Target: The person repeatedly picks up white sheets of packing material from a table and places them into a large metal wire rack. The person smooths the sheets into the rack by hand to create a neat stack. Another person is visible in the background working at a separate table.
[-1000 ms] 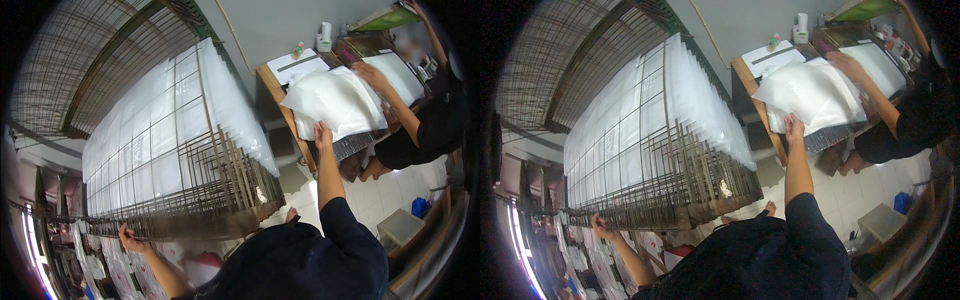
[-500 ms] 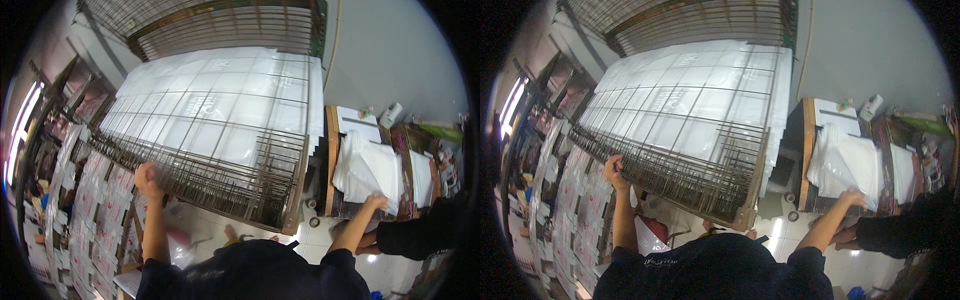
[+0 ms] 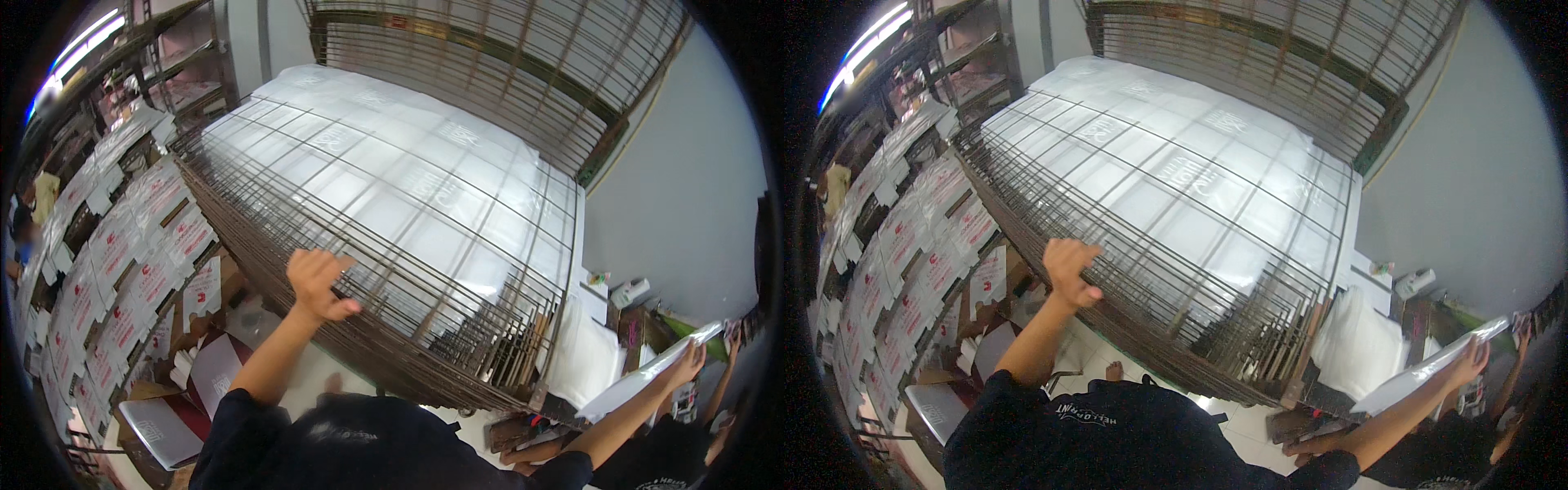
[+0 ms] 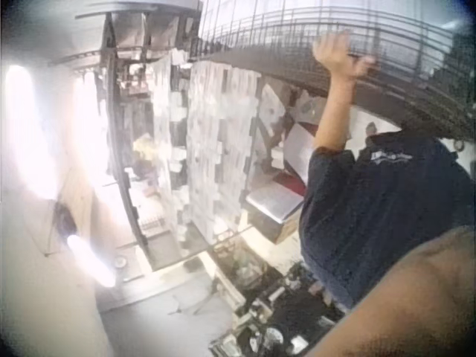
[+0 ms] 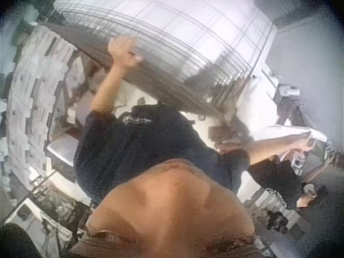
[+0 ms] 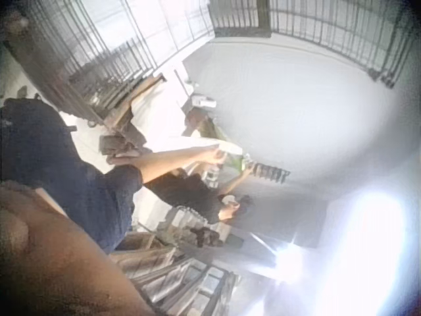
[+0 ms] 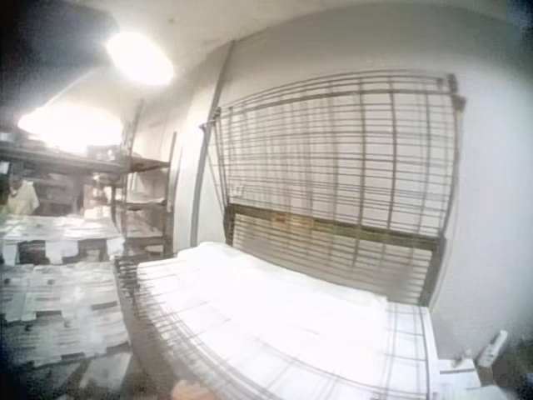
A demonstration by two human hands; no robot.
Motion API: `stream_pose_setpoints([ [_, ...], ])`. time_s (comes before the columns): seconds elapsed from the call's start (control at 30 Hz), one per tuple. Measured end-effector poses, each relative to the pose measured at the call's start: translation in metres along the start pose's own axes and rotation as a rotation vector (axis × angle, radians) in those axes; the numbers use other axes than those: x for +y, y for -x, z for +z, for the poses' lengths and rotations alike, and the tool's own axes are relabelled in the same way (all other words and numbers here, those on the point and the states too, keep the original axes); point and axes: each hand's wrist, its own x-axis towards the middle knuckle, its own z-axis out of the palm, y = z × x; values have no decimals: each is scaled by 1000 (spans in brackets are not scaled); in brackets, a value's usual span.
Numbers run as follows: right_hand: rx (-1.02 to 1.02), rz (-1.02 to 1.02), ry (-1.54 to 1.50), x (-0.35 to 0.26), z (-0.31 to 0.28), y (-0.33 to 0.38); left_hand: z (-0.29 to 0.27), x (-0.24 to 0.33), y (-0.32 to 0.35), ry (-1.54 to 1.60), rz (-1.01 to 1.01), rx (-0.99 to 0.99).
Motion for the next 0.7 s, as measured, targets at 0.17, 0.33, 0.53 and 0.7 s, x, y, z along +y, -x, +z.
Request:
stream_pose_setpoints([
  [0.17,-470,-283,-85,-170,74,31,-9,-5,7,76,82,-22],
  [0.33,-1062,-318,-330,-315,146,120,-22,-40,17,29,-20,142],
  [0.53,-1337,-543,-369,-452,259,260,-61,-148,29,-188,-239,181],
  [0.7,-1520,-609,-389,-516,330,341,-40,-181,54,-158,-78,189],
])
